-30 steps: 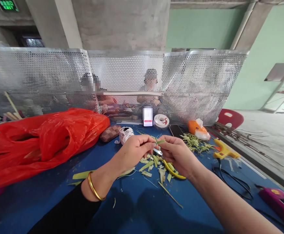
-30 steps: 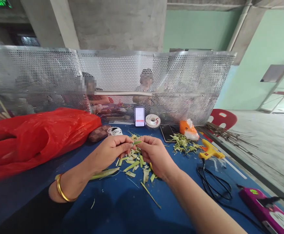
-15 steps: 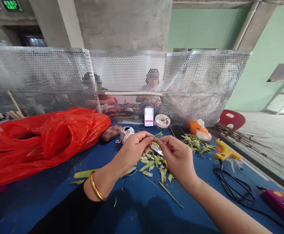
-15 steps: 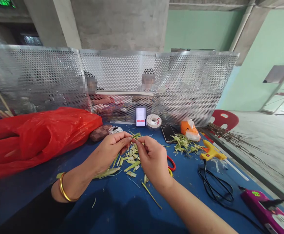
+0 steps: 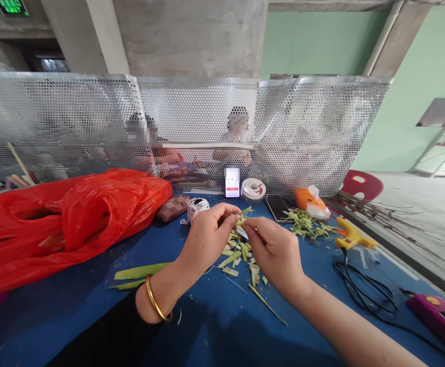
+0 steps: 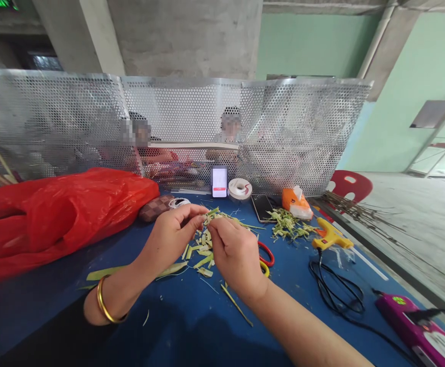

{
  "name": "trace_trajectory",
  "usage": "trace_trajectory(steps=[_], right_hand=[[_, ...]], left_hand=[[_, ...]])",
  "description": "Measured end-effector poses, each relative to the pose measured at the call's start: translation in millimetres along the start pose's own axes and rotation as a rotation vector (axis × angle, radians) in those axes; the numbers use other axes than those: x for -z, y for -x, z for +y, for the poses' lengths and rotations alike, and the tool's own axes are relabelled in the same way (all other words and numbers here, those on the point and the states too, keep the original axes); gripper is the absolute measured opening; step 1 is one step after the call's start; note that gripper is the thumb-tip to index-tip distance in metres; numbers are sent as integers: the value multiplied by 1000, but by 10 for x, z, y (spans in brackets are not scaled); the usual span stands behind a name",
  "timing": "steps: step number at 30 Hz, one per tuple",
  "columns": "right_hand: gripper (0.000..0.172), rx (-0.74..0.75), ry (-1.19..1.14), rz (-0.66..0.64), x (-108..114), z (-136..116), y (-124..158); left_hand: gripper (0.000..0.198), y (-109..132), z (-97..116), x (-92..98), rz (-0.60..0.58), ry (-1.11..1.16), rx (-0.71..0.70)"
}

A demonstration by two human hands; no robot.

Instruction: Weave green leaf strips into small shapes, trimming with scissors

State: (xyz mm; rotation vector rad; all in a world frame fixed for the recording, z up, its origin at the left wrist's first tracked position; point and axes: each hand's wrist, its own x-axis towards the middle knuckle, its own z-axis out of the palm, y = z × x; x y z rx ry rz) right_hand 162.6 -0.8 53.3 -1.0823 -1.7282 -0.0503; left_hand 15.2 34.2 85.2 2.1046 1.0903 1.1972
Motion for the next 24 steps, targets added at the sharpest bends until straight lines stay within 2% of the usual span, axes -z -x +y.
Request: trace_trajectory(steps=[4,7,12,16,24], right_hand=[[20,28,24,-16,-5,-3,6],[20,24,7,-18,-5,-15,4],[17,-59,-47,18,8,-26,-9],[18,-101,-96,-2,22,-13,-30],[17,-75,-115,2,27,6,-40]], left_hand=[[16,17,-23,-26,48,-119,-101],[16,24,-21,-36,63,-166,-123],[14,2,-10,-30,5,-18,26],[13,-16,-11,-45,-17,144,136],[14,19,-10,-89,76,109,103]])
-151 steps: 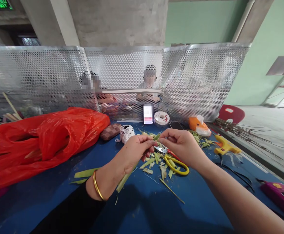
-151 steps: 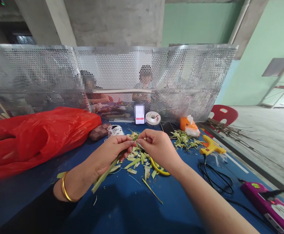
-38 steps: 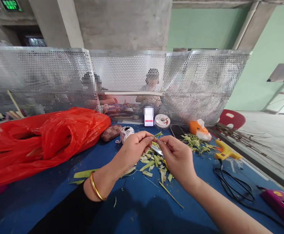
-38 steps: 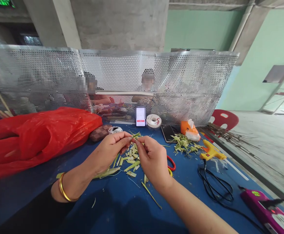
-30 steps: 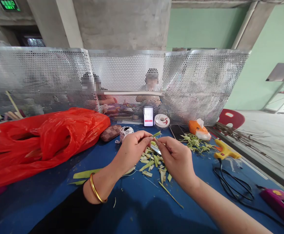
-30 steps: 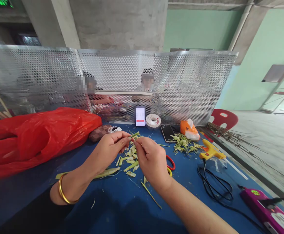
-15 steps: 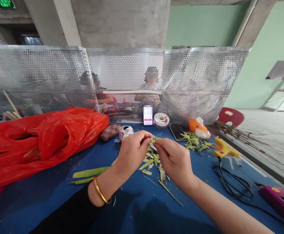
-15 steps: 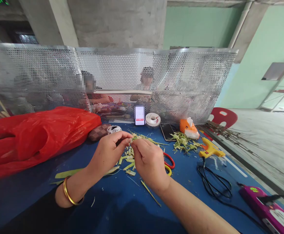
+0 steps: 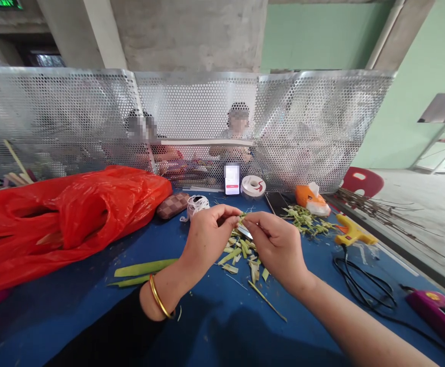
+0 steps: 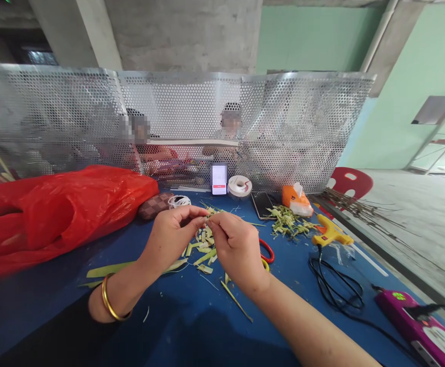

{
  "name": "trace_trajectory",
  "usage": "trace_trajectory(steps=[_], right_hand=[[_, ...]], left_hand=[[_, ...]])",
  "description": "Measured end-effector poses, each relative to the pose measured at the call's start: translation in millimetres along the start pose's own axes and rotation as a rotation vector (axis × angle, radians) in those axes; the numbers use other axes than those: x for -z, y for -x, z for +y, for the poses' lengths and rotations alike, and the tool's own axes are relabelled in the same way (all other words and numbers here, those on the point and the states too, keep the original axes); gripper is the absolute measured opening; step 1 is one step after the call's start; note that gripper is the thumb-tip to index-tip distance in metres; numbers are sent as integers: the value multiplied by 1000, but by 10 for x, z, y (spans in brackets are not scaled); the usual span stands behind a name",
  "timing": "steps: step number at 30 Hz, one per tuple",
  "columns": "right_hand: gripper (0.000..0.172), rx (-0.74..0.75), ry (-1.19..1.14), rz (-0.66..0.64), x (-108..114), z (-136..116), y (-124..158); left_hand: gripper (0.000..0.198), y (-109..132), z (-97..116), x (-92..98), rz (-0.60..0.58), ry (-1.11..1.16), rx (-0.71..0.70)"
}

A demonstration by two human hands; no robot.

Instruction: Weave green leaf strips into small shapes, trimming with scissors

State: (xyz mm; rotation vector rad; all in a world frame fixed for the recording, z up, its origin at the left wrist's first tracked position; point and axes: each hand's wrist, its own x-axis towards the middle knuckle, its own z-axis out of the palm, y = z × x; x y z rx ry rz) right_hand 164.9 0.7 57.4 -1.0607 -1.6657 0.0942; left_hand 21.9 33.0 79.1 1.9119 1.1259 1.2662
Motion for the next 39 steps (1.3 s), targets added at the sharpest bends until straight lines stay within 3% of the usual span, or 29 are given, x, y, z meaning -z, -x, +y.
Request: trace_trajectory(steps=[12,18,25,28,33,39], right_hand=[[19,60,95,-8,-4,8,4],[20,180,155,-39,8,-6,8],[20,209,150,-42,21,-7,1],[20,178,163,-73,80,19,-32],[17,-26,30,-176,215,87,-161],[22,-618,-618,-262,143,115,-223]], left_hand=[[10,-11,-46,-17,24,6,18],[11,34,-42,-47,95,-100,-97],[11,49,-54,-42,86,-200,-147],[11,38,-54,-9,-2,-306,-173],[12,-4,-23,82,-238,-318,-275],[6,-34,-10,109,-304,6,-115]])
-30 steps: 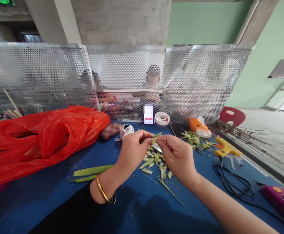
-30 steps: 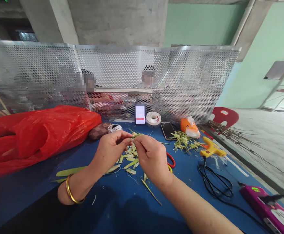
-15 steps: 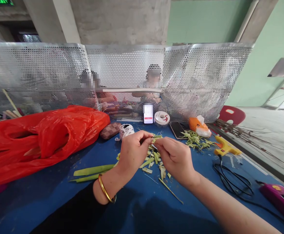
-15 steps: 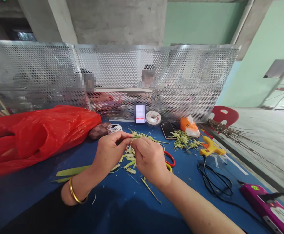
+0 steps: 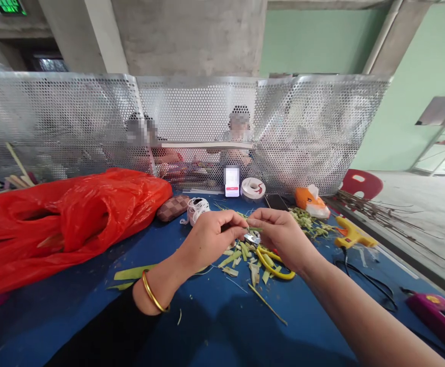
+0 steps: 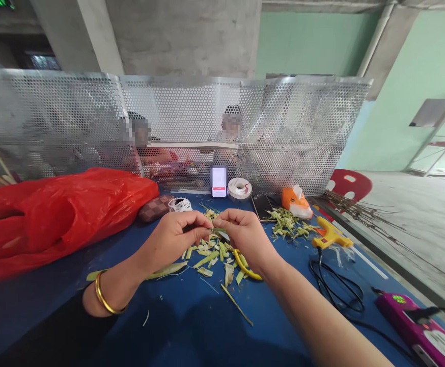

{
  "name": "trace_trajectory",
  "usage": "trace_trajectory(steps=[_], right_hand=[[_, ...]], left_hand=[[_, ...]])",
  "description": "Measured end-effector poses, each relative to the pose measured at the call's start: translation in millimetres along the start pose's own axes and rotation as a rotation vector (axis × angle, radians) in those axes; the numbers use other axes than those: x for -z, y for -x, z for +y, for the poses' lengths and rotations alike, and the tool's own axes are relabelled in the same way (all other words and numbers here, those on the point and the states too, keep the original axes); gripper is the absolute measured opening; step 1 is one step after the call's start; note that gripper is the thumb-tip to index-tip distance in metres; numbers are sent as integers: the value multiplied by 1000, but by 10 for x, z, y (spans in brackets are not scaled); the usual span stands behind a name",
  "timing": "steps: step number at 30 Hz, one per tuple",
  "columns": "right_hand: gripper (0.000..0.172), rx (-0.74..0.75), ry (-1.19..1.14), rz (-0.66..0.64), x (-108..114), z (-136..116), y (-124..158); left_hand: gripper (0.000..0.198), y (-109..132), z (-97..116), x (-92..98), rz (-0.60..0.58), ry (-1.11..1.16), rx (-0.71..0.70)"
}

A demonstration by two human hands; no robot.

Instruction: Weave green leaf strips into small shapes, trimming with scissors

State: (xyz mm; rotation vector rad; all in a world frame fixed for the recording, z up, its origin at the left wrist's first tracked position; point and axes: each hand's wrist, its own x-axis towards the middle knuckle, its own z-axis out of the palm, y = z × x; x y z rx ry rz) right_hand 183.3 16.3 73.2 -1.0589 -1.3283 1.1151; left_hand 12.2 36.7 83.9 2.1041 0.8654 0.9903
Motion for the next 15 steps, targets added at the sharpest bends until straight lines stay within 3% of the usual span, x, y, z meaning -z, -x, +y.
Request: trace_trajectory(steps=[3,6,12,15], right_hand=[[27,-112,-255,0,-99,73,5],[26,-40,-206,71,-187,158,34],[17,402,399,185,-241,205,157],[14,637,550,199,-226,158,204]], left_hand=[[5,-19,-12,-23,82,105,56],[5,-39,-17,-34,196,116,102],[10,-53,-55,-43,263,39,137],[10,-45,-77,-61,242,59,140]])
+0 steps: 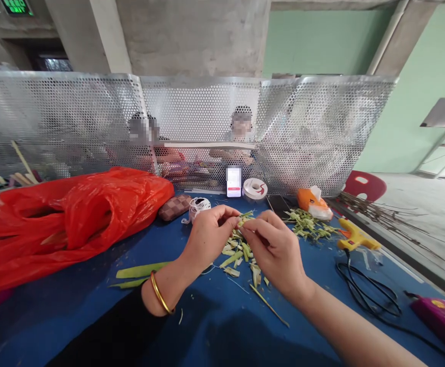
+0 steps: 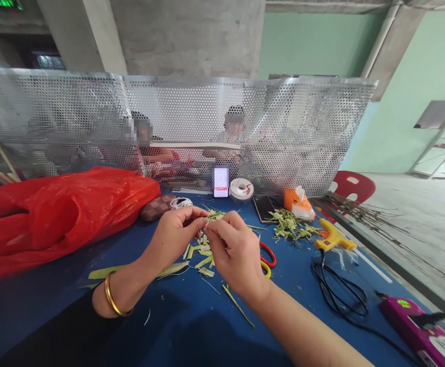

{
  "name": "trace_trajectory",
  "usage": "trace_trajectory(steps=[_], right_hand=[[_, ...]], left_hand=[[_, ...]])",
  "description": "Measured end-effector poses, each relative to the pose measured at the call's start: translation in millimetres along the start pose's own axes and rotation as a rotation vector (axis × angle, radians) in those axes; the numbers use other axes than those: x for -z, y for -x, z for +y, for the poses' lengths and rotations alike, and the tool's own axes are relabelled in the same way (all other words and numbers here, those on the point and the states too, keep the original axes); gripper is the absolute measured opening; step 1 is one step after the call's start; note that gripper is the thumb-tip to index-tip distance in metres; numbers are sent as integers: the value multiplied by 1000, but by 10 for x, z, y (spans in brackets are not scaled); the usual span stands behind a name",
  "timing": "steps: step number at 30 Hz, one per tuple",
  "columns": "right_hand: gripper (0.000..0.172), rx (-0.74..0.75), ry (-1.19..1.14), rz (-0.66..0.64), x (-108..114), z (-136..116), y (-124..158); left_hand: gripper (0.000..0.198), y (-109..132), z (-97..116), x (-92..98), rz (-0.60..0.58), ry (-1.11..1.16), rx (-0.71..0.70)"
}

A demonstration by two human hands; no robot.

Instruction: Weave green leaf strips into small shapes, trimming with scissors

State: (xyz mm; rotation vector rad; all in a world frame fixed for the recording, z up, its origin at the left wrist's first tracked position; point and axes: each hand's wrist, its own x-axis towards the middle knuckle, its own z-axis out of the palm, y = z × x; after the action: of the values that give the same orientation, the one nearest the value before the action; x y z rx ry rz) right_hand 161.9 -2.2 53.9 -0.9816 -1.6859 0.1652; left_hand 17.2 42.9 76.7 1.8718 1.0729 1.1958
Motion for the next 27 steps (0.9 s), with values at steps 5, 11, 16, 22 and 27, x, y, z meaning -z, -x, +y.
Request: trace_trajectory(steps=[5,11,16,22,27], right_hand=[[14,67,-201,-58,3,19,-35],[17,66,-277,-147,-27,62,-27],[17,169,-173,-184,-26,41,-7],[16,184,-142,-224,46,17,-66],[14,-59,-250,-111,210,18,-199]], left_hand=[[12,8,-35,-32,-26,54,15],[12,14,-54,-65,49,57,-4],[15,54,1,-89,109,-88,-45],[15,57,1,-60,43,-172,-70],[13,64,-11,-44,-150,-211,-132]])
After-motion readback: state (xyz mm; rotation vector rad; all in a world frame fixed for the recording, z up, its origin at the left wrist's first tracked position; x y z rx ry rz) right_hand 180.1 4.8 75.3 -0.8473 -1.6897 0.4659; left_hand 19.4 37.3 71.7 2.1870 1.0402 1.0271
